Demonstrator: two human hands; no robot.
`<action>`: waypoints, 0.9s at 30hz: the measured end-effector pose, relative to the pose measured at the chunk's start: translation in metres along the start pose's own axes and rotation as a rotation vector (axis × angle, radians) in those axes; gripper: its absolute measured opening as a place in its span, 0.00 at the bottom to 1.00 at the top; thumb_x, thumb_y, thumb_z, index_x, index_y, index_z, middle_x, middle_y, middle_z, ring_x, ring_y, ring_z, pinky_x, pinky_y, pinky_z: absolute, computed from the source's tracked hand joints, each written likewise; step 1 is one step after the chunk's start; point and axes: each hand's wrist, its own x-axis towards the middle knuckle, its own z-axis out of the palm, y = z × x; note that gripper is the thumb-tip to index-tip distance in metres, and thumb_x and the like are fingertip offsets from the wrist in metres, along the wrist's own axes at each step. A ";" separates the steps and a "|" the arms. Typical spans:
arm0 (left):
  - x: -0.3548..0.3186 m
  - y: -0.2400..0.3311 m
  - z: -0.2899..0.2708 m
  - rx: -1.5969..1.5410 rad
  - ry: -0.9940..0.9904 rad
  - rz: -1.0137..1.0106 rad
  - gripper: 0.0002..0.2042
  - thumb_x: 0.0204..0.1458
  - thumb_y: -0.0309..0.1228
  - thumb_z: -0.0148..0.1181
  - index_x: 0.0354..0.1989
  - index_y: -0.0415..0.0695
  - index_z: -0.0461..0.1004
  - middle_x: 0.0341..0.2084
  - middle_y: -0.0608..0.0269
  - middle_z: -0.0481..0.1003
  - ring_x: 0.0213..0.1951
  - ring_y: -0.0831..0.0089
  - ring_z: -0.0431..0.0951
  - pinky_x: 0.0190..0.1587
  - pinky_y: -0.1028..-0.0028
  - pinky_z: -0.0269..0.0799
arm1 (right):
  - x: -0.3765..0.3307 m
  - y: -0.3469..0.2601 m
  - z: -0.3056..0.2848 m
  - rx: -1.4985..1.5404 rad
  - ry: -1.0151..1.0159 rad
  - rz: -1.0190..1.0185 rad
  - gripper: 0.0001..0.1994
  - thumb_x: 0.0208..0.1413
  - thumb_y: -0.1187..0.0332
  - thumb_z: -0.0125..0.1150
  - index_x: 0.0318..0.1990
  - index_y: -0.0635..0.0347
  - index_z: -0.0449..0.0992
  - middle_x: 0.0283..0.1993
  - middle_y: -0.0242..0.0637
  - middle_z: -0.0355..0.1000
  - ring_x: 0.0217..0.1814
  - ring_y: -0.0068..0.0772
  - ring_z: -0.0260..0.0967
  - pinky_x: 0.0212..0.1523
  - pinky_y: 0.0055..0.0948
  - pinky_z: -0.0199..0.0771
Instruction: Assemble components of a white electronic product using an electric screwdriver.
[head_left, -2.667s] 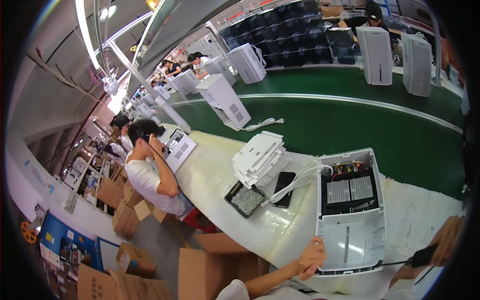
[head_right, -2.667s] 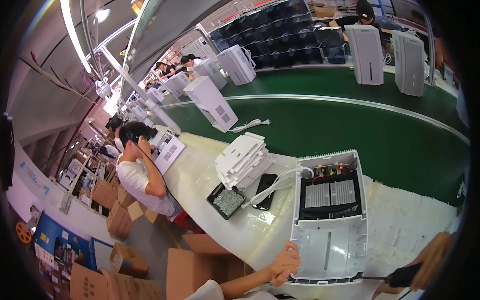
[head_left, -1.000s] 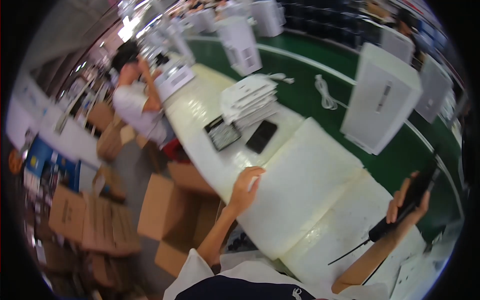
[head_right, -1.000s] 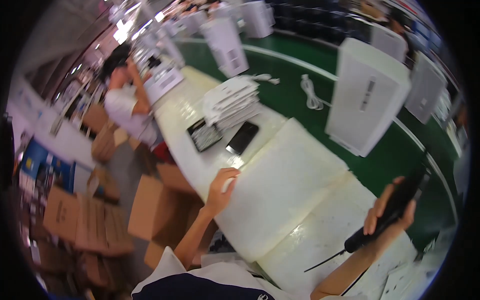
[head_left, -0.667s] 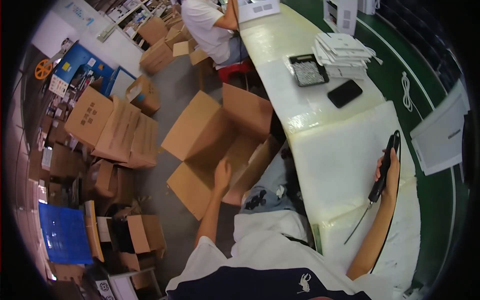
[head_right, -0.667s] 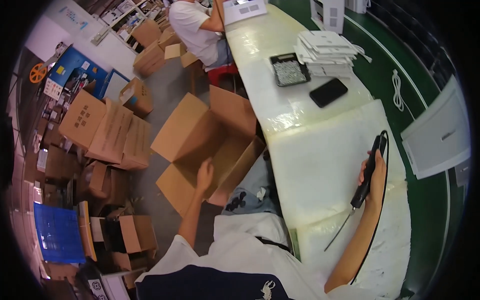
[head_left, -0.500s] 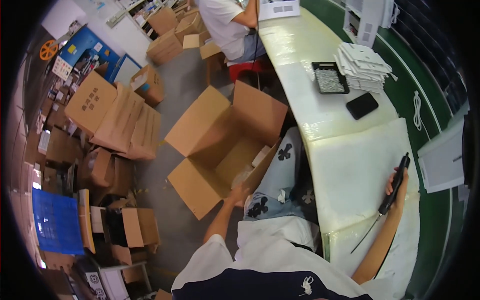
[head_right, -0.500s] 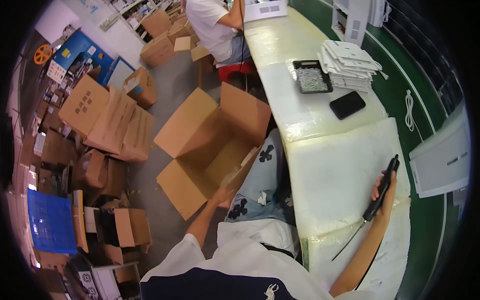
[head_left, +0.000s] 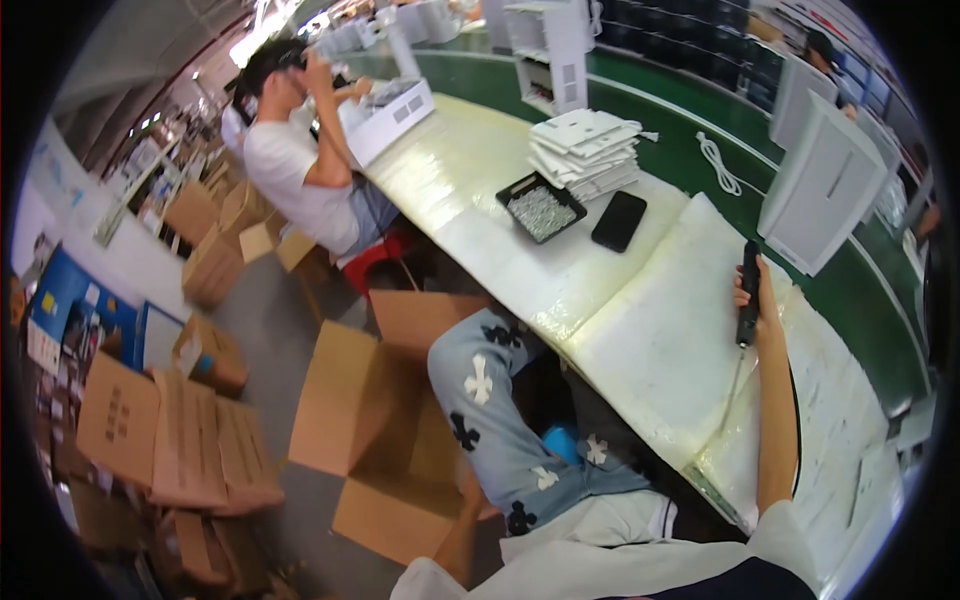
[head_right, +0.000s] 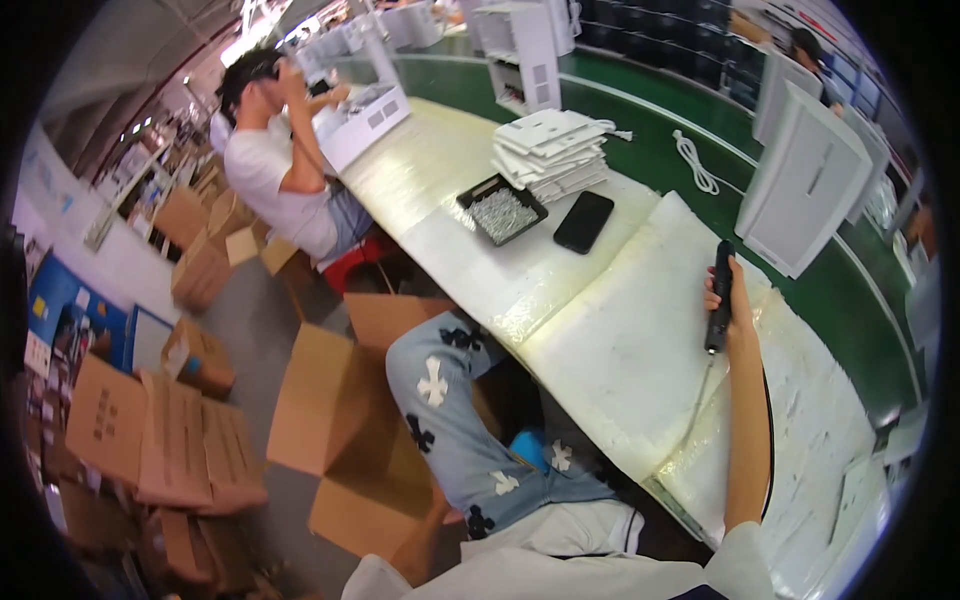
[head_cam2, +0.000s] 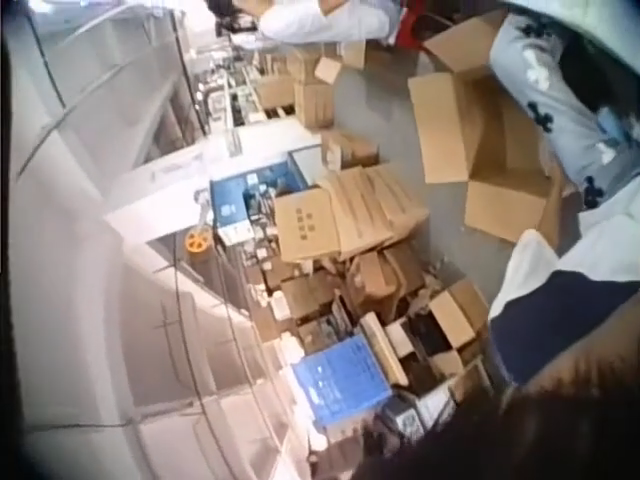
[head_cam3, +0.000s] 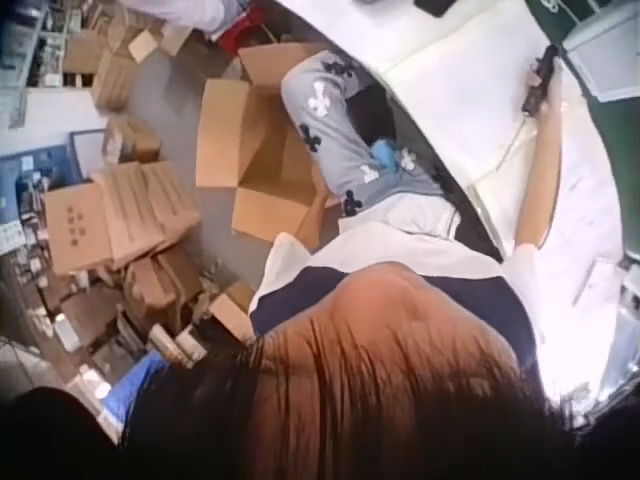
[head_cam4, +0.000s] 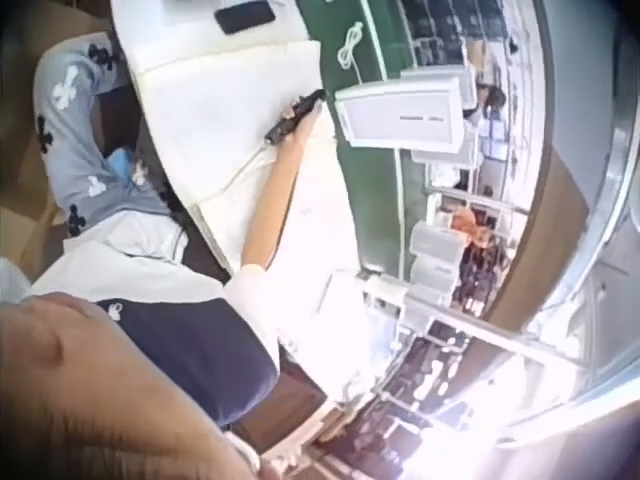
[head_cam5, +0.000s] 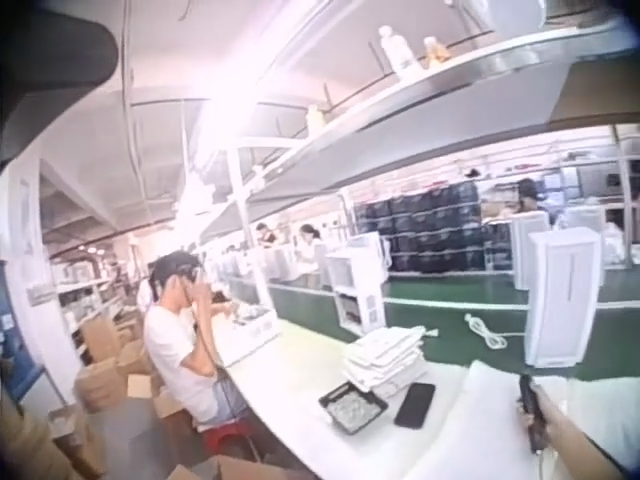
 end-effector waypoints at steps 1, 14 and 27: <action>0.039 0.011 -0.004 -0.084 0.012 -0.056 0.17 0.66 0.32 0.45 0.58 0.38 0.70 0.53 0.48 0.76 0.57 0.53 0.74 0.62 0.60 0.65 | -0.009 0.003 0.009 -0.062 0.085 -0.067 0.24 0.62 0.43 0.58 0.44 0.58 0.67 0.24 0.29 0.64 0.16 0.18 0.56 0.16 0.18 0.60; 0.271 0.349 -0.216 -0.627 0.080 0.213 0.11 0.69 0.31 0.44 0.45 0.40 0.74 0.34 0.63 0.76 0.34 0.78 0.74 0.37 0.77 0.70 | -0.029 0.019 0.019 0.024 0.226 -0.237 0.24 0.64 0.42 0.54 0.41 0.58 0.66 0.21 0.30 0.64 0.15 0.22 0.60 0.16 0.23 0.64; 0.407 0.543 0.031 0.462 -0.225 0.776 0.46 0.49 0.57 0.65 0.59 0.21 0.62 0.42 0.38 0.71 0.46 0.43 0.75 0.44 0.59 0.79 | -0.020 0.027 0.029 0.027 0.199 -0.222 0.24 0.64 0.43 0.54 0.43 0.57 0.65 0.21 0.32 0.65 0.14 0.26 0.63 0.15 0.27 0.67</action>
